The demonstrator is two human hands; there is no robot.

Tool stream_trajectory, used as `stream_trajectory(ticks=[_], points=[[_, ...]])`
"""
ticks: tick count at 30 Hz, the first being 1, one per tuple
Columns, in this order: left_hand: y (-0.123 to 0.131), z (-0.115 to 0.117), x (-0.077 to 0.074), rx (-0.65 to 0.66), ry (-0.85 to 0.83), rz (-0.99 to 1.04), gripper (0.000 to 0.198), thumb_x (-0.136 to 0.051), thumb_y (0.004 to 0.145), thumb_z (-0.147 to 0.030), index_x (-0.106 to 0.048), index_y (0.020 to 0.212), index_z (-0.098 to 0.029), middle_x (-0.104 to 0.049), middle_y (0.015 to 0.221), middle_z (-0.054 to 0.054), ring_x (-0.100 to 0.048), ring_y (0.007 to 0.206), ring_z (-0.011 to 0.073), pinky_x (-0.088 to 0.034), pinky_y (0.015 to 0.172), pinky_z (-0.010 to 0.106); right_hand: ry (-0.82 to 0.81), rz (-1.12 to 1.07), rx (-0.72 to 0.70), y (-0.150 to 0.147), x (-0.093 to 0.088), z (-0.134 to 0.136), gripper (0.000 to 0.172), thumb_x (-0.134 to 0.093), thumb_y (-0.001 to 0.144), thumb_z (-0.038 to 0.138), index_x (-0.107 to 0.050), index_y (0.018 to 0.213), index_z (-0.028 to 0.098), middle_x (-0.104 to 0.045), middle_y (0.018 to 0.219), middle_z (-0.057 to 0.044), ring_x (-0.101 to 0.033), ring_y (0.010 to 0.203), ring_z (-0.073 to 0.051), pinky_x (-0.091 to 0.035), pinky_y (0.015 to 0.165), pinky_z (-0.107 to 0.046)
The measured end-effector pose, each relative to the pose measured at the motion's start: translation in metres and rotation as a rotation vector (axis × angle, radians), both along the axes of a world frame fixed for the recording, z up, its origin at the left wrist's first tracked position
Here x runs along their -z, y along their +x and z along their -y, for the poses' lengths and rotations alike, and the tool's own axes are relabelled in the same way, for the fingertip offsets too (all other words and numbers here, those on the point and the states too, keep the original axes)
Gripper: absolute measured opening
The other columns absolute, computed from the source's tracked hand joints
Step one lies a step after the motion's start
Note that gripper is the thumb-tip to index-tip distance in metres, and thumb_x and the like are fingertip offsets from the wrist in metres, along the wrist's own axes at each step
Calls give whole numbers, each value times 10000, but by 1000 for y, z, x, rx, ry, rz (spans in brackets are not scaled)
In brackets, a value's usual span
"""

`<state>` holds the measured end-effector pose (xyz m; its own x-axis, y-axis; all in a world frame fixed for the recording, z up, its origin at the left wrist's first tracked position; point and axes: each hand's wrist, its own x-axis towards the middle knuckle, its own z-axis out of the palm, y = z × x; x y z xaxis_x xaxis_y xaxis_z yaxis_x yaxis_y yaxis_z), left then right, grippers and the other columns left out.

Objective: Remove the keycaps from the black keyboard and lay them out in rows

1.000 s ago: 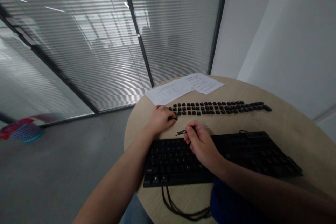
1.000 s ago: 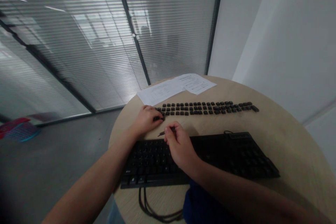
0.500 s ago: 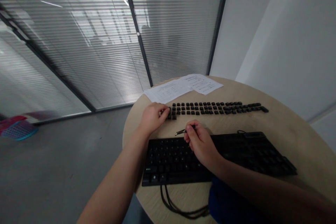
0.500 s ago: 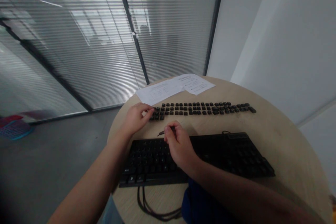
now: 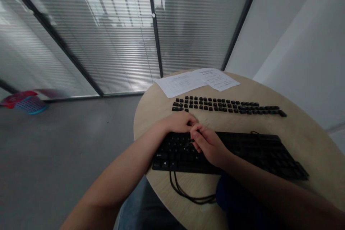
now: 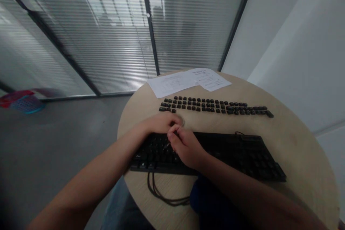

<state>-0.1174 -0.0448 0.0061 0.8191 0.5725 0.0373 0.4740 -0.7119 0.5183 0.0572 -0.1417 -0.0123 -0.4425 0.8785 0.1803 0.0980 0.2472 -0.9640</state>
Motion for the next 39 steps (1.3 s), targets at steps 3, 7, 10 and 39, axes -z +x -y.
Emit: stream_trajectory(ticks=[3,7,10,39], points=[[0,-2,2,-27,-31,17,145,-638,842,-267,-726,777,-173,-680,729,-1,-607,681,143,-403,642,249,58,94,-15,2,0,2,219,-497,1011,385,-505,851,235,-482,608,60,-454,503,-118,-357,512,-247],[0,-2,3,-44,-43,4,141,-662,832,-259,-778,859,-185,-708,768,3,-620,697,145,-404,637,245,105,200,-52,2,-2,3,173,-501,1002,337,-508,861,237,-500,612,53,-467,498,-127,-364,521,-258],[2,-1,2,-65,-44,-14,154,-679,833,-277,-791,900,-196,-713,773,-1,-620,696,143,-398,627,239,128,245,-67,0,-5,3,171,-489,1001,332,-499,858,239,-519,606,47,-481,503,-138,-369,536,-268],[2,2,2,-104,-21,-14,220,-681,885,-394,-776,897,-196,-708,768,-4,-608,691,130,-391,630,235,448,392,-73,2,-8,10,145,-506,984,289,-560,865,227,-639,658,7,-606,560,-168,-421,604,-291]])
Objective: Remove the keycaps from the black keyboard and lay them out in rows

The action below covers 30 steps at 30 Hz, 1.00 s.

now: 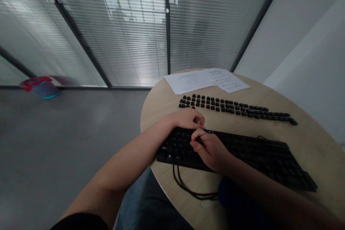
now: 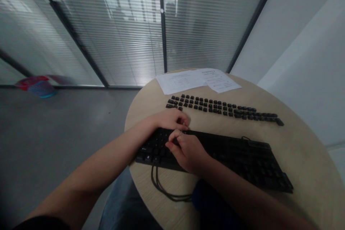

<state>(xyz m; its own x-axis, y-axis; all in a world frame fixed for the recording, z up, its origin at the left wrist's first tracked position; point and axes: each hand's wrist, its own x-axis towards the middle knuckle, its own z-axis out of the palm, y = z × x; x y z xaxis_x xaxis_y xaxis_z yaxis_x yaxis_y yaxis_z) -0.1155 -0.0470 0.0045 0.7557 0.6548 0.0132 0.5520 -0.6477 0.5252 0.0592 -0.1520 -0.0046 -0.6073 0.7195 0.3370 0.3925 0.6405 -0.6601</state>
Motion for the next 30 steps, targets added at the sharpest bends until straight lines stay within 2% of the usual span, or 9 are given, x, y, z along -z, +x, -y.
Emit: stream_trajectory(ticks=[2,6,8,13,16,19,24,30], points=[[0,-1,1,5,-9,12,209,-685,873,-380,-776,891,-193,-705,764,-6,-609,687,130,-392,628,236,-80,-85,20,0,1,0,171,-502,993,327,-535,853,234,-608,621,22,-588,530,-160,-432,578,-283],[-1,0,0,5,-22,33,171,-689,843,-330,-772,876,-184,-685,742,-9,-596,669,129,-387,619,242,-317,-369,179,-1,7,-1,275,-428,1044,460,-457,865,253,-537,563,70,-517,438,-126,-418,475,-239],[-2,1,-1,-1,-40,59,170,-681,849,-321,-762,863,-173,-671,727,-9,-585,667,129,-392,625,244,-342,-417,196,-1,10,-3,290,-436,1043,494,-444,876,257,-525,544,82,-508,431,-121,-406,465,-231],[-12,-1,-7,19,-213,313,202,-633,914,-325,-734,913,-150,-693,806,10,-597,749,135,-446,709,259,-245,-370,244,1,10,-6,227,-427,1048,425,-448,897,257,-490,517,89,-493,434,-131,-387,477,-244],[-21,-2,-13,17,-332,487,196,-688,890,-339,-731,939,-154,-710,858,24,-615,780,139,-469,749,281,-147,-286,301,4,-2,-7,196,-429,1039,378,-462,891,254,-493,533,75,-501,457,-145,-394,501,-264],[-27,0,-19,16,-389,544,218,-770,823,-333,-742,956,-163,-711,857,23,-626,781,139,-480,749,285,-62,-192,316,10,-18,-9,178,-448,1032,360,-490,901,248,-529,556,56,-541,500,-160,-403,536,-276],[-25,10,-32,36,-293,505,231,-801,803,-326,-757,969,-171,-715,878,25,-650,848,157,-490,743,277,35,-154,367,18,-38,-13,165,-449,1023,350,-512,914,243,-550,572,42,-571,531,-172,-407,559,-280],[-9,20,-62,15,-62,403,207,-749,857,-317,-771,1010,-178,-722,831,6,-633,769,136,-480,708,261,76,-146,408,32,-56,-20,176,-477,1009,383,-520,911,243,-582,603,29,-569,526,-168,-412,568,-288]])
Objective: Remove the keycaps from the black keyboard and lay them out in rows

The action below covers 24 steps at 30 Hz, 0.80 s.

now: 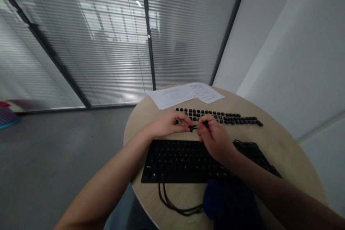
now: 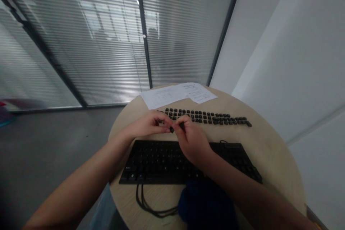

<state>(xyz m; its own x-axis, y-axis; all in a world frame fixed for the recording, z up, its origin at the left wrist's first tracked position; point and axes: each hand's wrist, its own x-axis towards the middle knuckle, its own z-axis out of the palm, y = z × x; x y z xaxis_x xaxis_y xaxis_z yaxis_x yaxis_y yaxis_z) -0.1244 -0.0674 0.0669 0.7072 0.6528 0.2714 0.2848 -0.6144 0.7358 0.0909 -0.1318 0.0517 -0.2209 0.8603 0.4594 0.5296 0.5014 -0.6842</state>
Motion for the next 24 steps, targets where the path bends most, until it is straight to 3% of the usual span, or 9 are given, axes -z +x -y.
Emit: stream_trajectory(ticks=[5,9,12,15,19,24], points=[[11,-13,-26,-15,114,-90,187,-726,856,-282,-784,999,-176,-726,772,-1,-624,718,126,-461,683,248,37,-16,63,11,-11,-11,186,-499,1005,399,-532,918,238,-611,608,24,-581,540,-169,-424,599,-297],[9,-37,-30,-87,168,-92,200,-685,854,-240,-775,1018,-169,-724,780,3,-601,699,120,-449,674,244,48,-111,174,28,-10,-10,205,-488,1007,418,-515,899,245,-550,534,49,-532,484,-165,-409,558,-292],[9,-54,-16,-173,242,-161,194,-667,857,-217,-763,1021,-178,-759,887,23,-616,743,132,-462,721,262,12,-178,186,41,5,1,192,-477,1022,391,-502,893,251,-539,539,56,-535,480,-159,-418,525,-273],[11,-67,9,-200,330,-318,189,-683,836,-198,-752,1012,-196,-770,962,36,-656,847,172,-472,800,300,-1,-174,135,49,31,16,197,-483,1032,357,-498,866,253,-527,529,61,-522,449,-147,-412,486,-258],[9,-75,37,-164,409,-450,160,-675,832,-200,-748,972,-226,-761,961,22,-658,922,197,-458,883,342,141,-226,66,61,58,32,121,-507,1036,315,-520,928,261,-556,607,50,-531,469,-143,-437,493,-264],[6,-74,46,-192,391,-516,125,-673,837,-239,-756,931,-229,-757,912,22,-638,944,218,-430,892,367,222,-210,-34,76,65,33,75,-495,1045,298,-537,986,279,-585,710,9,-587,578,-173,-492,559,-310]])
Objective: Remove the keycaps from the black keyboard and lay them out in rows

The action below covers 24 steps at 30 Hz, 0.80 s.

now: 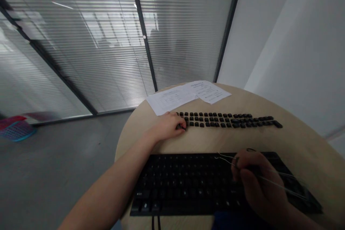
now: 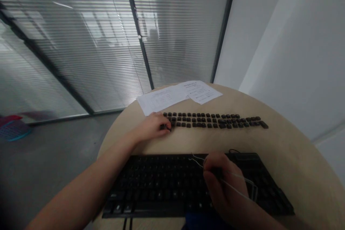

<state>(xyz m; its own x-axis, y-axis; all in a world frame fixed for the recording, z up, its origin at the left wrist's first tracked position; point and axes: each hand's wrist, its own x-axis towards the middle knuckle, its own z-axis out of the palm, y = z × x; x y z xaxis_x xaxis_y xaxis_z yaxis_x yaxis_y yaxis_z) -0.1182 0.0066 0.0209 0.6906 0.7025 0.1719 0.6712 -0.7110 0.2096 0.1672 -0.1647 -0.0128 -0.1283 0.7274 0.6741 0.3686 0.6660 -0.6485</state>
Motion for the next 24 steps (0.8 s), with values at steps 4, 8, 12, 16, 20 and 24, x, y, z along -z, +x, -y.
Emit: stream_trajectory(ticks=[4,8,12,16,20,24], points=[[0,1,0,-25,-4,-33,111,-681,841,-266,-755,916,-231,-752,901,28,-631,940,227,-411,874,371,-11,28,18,2,1,-4,96,-489,1051,313,-541,980,275,-584,724,-3,-587,579,-175,-500,550,-315],[1,0,0,-33,-16,-88,106,-685,831,-261,-750,909,-230,-748,896,30,-630,952,238,-396,876,382,-18,31,-17,0,0,-3,117,-479,1061,337,-541,983,276,-570,702,4,-565,554,-167,-491,525,-303],[0,-2,0,-48,-17,-113,92,-690,830,-264,-744,899,-234,-744,887,28,-624,956,241,-388,884,387,-52,20,-38,0,2,-2,118,-472,1065,332,-544,991,275,-572,715,-1,-574,571,-174,-491,535,-312],[-2,-3,1,-38,11,-91,85,-694,821,-270,-742,882,-233,-736,856,26,-614,938,235,-384,873,382,-61,18,-29,3,5,-4,112,-486,1063,328,-551,993,269,-574,733,3,-576,575,-163,-487,544,-302],[-2,-2,-1,-41,22,-96,88,-698,825,-271,-747,888,-233,-734,849,24,-615,925,230,-394,865,377,-49,19,-27,2,4,-5,139,-478,1069,339,-550,979,261,-567,709,13,-569,573,-153,-484,549,-284],[-3,0,-3,-45,14,-93,102,-716,829,-285,-755,911,-239,-746,869,15,-629,924,228,-406,859,372,-12,25,-23,1,0,-4,142,-494,1063,338,-558,973,249,-578,705,16,-563,561,-140,-484,540,-261]])
